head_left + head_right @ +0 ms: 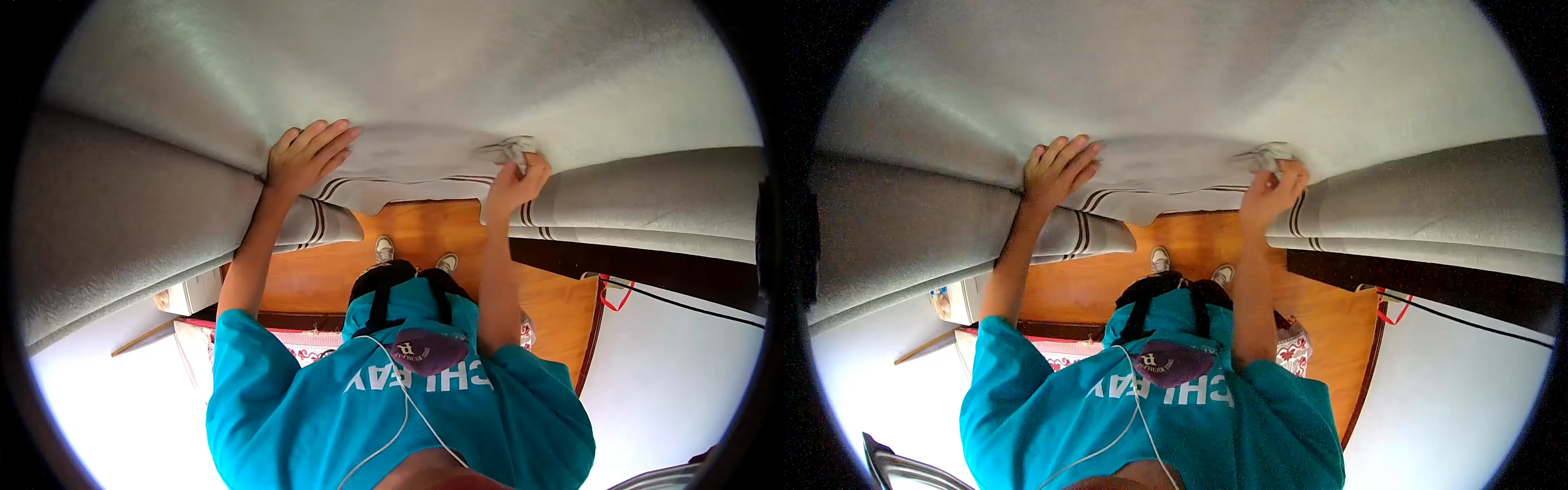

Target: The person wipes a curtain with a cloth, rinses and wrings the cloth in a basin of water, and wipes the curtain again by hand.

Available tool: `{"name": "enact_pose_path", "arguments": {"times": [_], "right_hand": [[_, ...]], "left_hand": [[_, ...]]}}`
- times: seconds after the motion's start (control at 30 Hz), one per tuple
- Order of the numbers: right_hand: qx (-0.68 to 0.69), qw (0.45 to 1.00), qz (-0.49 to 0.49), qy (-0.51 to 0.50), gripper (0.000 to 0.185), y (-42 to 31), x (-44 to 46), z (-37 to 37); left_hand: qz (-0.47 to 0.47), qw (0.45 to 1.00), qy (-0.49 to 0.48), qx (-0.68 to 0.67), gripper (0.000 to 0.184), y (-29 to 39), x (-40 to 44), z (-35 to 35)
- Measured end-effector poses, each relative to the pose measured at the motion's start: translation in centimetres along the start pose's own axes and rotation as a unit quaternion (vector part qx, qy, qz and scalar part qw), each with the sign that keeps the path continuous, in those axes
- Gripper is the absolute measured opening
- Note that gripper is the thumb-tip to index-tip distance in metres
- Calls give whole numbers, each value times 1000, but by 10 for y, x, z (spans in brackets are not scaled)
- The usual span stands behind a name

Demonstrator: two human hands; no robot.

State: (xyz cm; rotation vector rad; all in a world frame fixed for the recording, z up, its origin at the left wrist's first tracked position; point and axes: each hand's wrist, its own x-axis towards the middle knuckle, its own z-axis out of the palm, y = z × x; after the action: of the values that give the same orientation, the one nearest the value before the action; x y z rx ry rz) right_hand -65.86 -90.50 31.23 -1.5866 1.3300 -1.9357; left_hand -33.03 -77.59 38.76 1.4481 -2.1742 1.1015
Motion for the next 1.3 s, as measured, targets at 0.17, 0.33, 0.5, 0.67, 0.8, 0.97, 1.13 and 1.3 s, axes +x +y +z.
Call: {"name": "enact_pose_path", "arguments": {"times": [0.17, 0.33, 0.5, 0.67, 0.8, 0.97, 1.13, 1.3], "right_hand": [[8, 945, -84, -315, 32, -54, -74, 38], [-69, 963, -15, -259, 28, 5, -70, 28], [-49, 982, 92, -160, 25, -3, -56, 7], [-38, 942, -115, -312, 26, -47, -75, 44], [-134, 974, -140, -121, 24, -5, -41, 20], [-65, 997, 34, 7, 19, 11, -4, -6], [-65, 974, -145, -164, 30, -21, -27, 13], [-45, 998, 29, -25, 20, 13, 12, -5]], "left_hand": [[-21, 998, 33, 43, 46, -1, -11, 19], [-10, 997, 3, 76, 50, -8, -26, 29], [-9, 997, 36, 72, 52, -5, -24, 23], [8, 996, 25, 88, 58, -3, -26, 30], [31, 993, 26, 113, 63, -6, -30, 33], [28, 996, 32, 85, 53, -3, -23, 26], [1, 999, 12, 35, 42, -2, -18, 18], [23, 999, 0, 34, 55, -10, -30, 25]]}}
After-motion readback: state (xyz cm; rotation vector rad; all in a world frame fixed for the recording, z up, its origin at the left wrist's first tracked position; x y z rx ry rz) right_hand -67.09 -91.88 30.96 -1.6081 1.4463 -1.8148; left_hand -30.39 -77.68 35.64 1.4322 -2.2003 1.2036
